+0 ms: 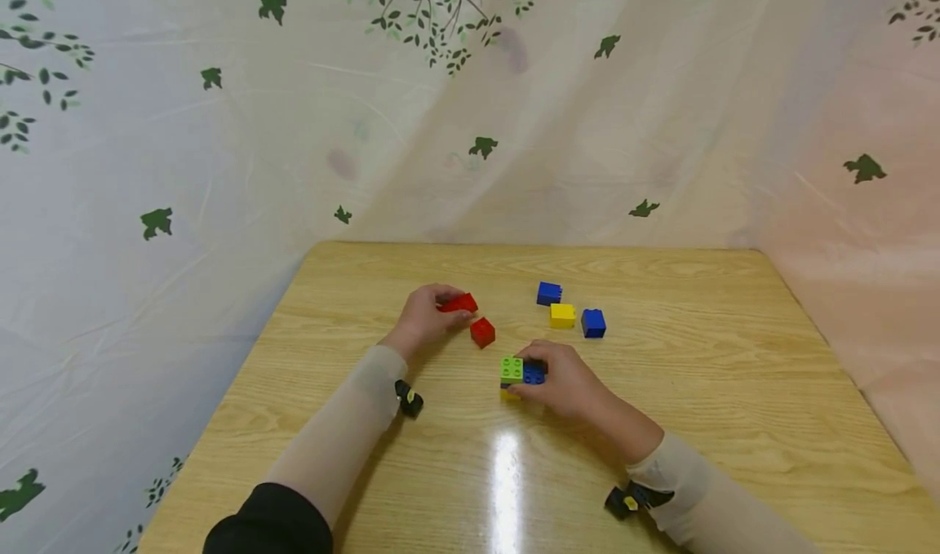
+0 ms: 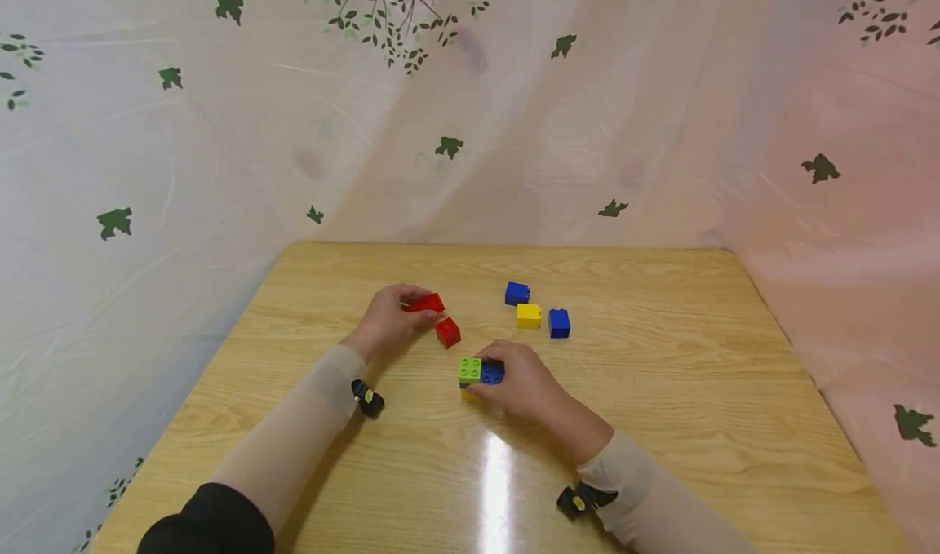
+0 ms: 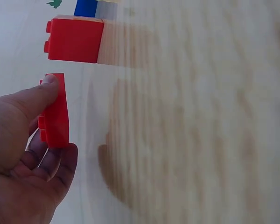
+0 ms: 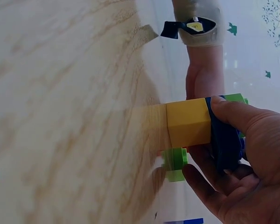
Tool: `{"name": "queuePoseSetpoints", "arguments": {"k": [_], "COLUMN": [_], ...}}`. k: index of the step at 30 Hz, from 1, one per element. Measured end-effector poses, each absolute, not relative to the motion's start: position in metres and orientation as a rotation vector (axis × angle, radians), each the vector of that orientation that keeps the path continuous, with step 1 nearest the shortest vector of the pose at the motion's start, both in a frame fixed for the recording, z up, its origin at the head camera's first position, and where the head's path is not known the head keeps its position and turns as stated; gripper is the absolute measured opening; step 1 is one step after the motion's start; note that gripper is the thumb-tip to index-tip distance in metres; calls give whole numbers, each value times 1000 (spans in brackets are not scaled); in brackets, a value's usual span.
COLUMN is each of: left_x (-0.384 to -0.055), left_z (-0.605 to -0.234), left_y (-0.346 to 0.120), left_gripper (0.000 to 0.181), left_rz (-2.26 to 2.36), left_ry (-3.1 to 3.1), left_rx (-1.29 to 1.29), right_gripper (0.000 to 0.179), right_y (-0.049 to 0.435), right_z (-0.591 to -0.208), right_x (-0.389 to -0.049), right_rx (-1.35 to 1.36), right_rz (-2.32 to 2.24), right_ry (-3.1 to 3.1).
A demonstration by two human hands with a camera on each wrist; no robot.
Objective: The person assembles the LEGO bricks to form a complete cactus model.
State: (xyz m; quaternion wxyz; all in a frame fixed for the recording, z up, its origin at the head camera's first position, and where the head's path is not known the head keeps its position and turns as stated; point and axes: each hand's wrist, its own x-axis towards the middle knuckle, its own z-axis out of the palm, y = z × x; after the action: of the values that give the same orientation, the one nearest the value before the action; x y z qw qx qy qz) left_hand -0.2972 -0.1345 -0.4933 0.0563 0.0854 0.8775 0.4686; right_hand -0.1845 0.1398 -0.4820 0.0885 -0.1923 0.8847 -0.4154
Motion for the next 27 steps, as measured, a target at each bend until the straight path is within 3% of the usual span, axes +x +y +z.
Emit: {"name": "queuePoseSetpoints", "arguments": {"k": [12, 27], "left_x": [-276, -239], "left_z": [-480, -455], "left_y": [-142, -128], "left_gripper": [35, 33], "left_rz": [1377, 1471], "left_ry": [2773, 2726], "left_rx": [331, 642], "right_gripper": [38, 40], "right_y": [140, 140], "right_z": [-482, -482], "right_x": [-183, -183], "right_rx": [-612, -578], "right_rz": [-1230, -1236], "right_ry": [2645, 2637]}}
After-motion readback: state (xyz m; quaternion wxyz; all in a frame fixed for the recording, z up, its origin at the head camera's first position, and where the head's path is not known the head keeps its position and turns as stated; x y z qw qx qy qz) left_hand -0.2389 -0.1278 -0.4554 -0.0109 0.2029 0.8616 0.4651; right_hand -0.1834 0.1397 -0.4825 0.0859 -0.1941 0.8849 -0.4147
